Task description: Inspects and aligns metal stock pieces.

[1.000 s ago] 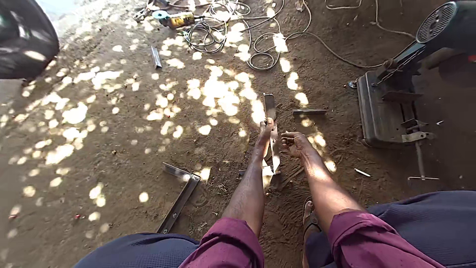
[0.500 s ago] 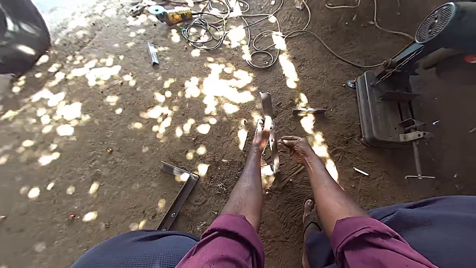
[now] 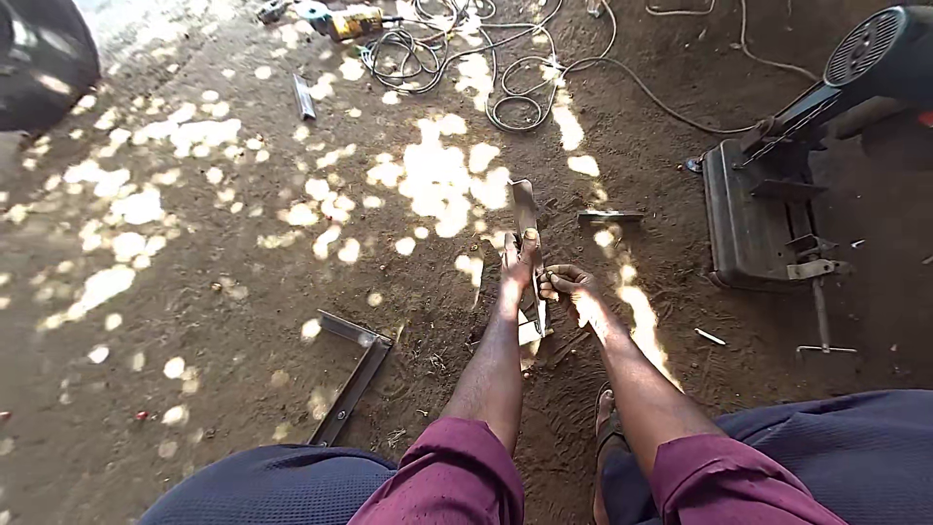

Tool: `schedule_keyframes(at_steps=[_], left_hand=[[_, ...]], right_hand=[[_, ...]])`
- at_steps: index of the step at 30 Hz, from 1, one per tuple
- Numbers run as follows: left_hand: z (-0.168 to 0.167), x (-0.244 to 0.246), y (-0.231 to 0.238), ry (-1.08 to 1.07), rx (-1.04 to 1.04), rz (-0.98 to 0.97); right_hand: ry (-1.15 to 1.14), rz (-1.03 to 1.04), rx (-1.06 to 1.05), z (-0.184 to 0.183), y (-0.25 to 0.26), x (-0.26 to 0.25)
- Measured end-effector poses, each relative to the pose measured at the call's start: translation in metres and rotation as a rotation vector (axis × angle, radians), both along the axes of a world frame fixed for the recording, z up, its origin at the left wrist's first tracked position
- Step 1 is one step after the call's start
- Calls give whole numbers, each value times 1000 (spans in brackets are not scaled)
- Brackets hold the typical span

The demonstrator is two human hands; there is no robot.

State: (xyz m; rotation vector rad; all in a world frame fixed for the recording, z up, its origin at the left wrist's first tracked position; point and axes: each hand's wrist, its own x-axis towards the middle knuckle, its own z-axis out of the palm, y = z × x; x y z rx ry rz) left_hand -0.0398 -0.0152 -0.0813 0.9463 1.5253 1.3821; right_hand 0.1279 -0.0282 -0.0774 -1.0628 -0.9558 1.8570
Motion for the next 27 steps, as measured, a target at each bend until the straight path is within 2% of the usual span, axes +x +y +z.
schedule_keyframes(at_steps=[12, 27], left_hand=[[9, 0, -6, 179, -50, 64], [14, 4, -7, 179, -95, 76]], right_hand=[[-174, -26, 77, 2, -3, -17], [-303, -89, 191, 8, -7, -24]])
